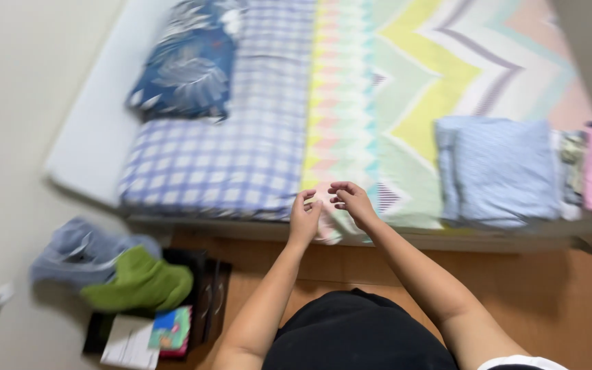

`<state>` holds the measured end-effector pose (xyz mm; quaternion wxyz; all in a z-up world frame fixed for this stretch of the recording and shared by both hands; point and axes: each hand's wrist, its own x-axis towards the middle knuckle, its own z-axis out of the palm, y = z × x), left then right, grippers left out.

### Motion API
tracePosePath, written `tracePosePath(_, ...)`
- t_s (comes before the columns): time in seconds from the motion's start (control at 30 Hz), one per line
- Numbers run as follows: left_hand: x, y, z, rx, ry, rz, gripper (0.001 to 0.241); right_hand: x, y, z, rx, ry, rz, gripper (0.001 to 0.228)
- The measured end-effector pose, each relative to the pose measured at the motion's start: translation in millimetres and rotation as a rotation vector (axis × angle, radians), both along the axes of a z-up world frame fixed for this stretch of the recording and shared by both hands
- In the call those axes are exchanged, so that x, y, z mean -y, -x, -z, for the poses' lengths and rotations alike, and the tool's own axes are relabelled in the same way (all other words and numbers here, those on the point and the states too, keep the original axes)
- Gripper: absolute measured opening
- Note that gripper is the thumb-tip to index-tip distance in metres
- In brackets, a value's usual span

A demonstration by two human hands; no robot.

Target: Cleaning a closet shelf using a duster and spray, then transferring and organizing folded clothes from a bed into the closet.

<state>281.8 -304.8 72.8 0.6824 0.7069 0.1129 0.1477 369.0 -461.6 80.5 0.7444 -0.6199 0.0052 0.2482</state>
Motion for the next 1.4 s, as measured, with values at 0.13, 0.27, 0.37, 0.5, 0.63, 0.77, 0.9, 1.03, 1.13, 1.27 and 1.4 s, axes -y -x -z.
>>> tracePosePath(0.13, 94, -43, 17, -0.020, 0.005, 0.184, 0.035, 121, -15, 19, -0.075, 0.042, 0.204, 0.027)
tracePosePath(0.27, 186, -84, 30, -0.033, 0.053, 0.393, 0.032, 232, -24, 29, -0.031, 0.115, 0.330, 0.028)
tracePosePath(0.37, 245, -110, 20, -0.041, 0.027, 0.531, 0.033, 299, -24, 37, -0.046, 0.075, 0.484, 0.026)
tracePosePath(0.5, 310, -144, 25, -0.100, 0.015, 0.691, 0.035, 359, -8, 29, -0.041, 0.022, 0.710, 0.025)
tracePosePath(0.63, 362, -177, 31, -0.258, 0.108, 0.765, 0.037, 404, -11, 28, -0.014, 0.054, 0.810, 0.025)
tracePosePath(0.77, 397, -208, 46, -0.445, 0.260, 0.783, 0.046, 439, -25, 28, -0.026, 0.126, 0.890, 0.028)
tracePosePath(0.9, 425, -253, 51, -0.566, 0.372, 0.783, 0.060, 474, -59, 23, -0.046, 0.260, 0.918, 0.034)
tracePosePath(1.03, 434, -285, 52, -0.655, 0.403, 0.753, 0.066, 489, -106, 16, -0.077, 0.298, 0.876, 0.041)
tracePosePath(1.13, 431, -296, 64, -0.726, 0.399, 0.743, 0.071, 484, -122, 20, -0.105, 0.372, 0.876, 0.052)
tracePosePath(1.27, 444, -318, 68, -0.776, 0.415, 0.697, 0.075, 496, -157, 24, -0.114, 0.496, 0.804, 0.063)
tracePosePath(1.4, 457, -322, 92, -0.813, 0.402, 0.627, 0.081, 515, -178, 39, -0.156, 0.558, 0.743, 0.071)
